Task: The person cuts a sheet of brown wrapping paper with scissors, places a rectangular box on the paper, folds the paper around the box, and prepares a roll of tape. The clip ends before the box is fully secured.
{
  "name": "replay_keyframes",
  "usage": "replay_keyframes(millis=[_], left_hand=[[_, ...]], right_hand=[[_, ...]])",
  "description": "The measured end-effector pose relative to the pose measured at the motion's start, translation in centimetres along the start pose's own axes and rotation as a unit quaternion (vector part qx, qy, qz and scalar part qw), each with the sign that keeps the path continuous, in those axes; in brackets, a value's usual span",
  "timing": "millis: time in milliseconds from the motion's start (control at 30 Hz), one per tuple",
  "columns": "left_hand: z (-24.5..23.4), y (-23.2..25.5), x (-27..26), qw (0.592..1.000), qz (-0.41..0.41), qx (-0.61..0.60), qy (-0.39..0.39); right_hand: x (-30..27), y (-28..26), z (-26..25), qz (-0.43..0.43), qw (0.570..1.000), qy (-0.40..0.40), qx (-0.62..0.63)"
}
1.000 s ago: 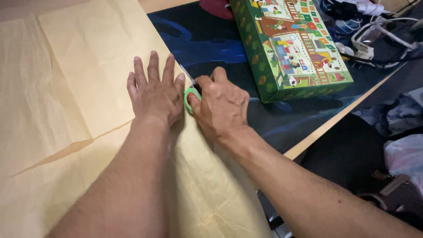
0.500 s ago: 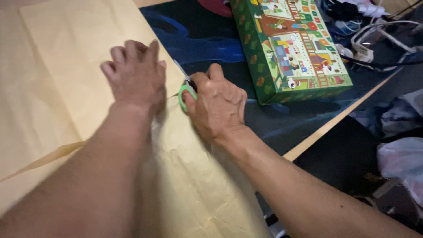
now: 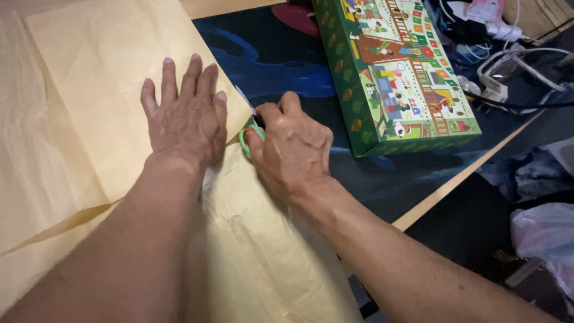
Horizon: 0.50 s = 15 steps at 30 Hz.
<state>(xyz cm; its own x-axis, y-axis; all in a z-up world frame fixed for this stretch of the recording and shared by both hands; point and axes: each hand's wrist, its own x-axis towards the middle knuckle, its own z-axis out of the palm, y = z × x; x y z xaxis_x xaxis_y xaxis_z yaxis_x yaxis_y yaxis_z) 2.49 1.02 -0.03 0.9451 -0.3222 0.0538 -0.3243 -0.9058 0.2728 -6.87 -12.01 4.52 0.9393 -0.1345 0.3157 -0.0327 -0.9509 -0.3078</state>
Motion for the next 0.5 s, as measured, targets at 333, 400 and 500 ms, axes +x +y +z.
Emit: replay_keyframes(millis=[333, 400, 500], left_hand=[[0.0, 0.1, 0.0, 1.0, -0.004, 0.023, -0.003], [0.0, 0.1, 0.0, 1.0, 0.001, 0.028, 0.004], [0.1, 0.0, 0.2, 1.0, -0.009, 0.017, -0.006]], right_hand=[[0.7, 0.0, 0.3, 0.004, 1.0, -0.01, 0.003], [1.2, 0.0, 0.3, -0.014, 1.0, 0.008, -0.001], [1.6, 0.1, 0.6, -0.022, 1.0, 0.012, -0.004]])
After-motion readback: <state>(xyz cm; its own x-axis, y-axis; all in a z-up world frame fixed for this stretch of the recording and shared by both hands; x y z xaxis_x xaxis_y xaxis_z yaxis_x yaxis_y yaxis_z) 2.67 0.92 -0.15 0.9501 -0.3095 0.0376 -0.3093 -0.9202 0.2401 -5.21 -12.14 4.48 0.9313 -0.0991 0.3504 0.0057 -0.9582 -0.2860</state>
